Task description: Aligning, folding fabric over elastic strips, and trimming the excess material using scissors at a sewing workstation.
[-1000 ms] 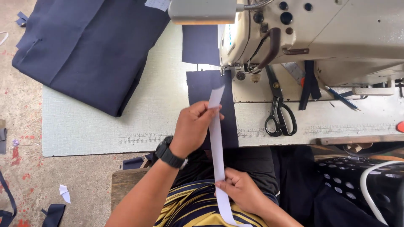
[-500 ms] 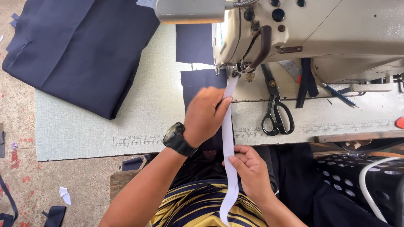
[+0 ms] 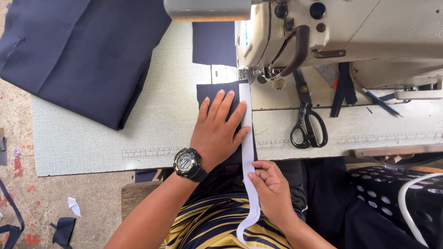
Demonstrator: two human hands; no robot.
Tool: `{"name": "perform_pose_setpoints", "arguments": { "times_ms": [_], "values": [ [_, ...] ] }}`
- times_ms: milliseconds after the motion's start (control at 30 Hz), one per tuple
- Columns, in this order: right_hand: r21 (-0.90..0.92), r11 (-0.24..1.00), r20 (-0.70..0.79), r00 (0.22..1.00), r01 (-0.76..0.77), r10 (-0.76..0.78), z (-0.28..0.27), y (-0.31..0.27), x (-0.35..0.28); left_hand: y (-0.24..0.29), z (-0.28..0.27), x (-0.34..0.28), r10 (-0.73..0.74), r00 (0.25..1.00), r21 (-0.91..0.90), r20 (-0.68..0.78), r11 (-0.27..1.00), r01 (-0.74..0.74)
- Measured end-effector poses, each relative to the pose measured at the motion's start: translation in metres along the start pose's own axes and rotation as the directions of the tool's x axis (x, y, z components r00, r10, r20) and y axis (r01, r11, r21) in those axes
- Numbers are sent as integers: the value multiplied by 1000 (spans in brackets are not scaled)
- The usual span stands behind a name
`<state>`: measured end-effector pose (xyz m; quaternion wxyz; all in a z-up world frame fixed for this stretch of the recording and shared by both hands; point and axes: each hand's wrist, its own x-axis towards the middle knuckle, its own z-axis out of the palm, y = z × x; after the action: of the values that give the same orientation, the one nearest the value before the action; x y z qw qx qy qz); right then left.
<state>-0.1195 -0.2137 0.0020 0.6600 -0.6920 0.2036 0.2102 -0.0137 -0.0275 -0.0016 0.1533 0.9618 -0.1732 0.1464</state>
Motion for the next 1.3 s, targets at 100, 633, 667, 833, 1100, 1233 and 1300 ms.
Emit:
{"name": "perform_pose_setpoints", "arguments": {
  "times_ms": [100,633,667,833,1100,1233,1300],
  "values": [
    [2,999,5,999,35,-35,0,0,1,0,-1,-1,2,1000,4,-5,1000,-2],
    [-125,986,-48,992,107,-114,-7,-8,3,1,-1,0,-6,1000,29,-27,1000,6],
    [-126,986,-47,992,107,-113,-7,-7,3,0,-1,0,-7,1000,28,-27,1000,8],
    [-125,986,-46,992,110,-117,-5,-9,3,1,-2,1,-7,1000,41,-22,999,8],
    [-88,989,-55,990,122,-127,-9,-9,4,1,-1,1,-8,1000,53,-13,999,9],
    [-113,984,-20,990,135,-138,-10,-9,3,-2,1,1,16,1000,84,-6,996,-15],
    [-114,985,1,991,131,-132,-8,-9,2,-9,-4,2,56,998,129,16,990,-58]
  ]
}}
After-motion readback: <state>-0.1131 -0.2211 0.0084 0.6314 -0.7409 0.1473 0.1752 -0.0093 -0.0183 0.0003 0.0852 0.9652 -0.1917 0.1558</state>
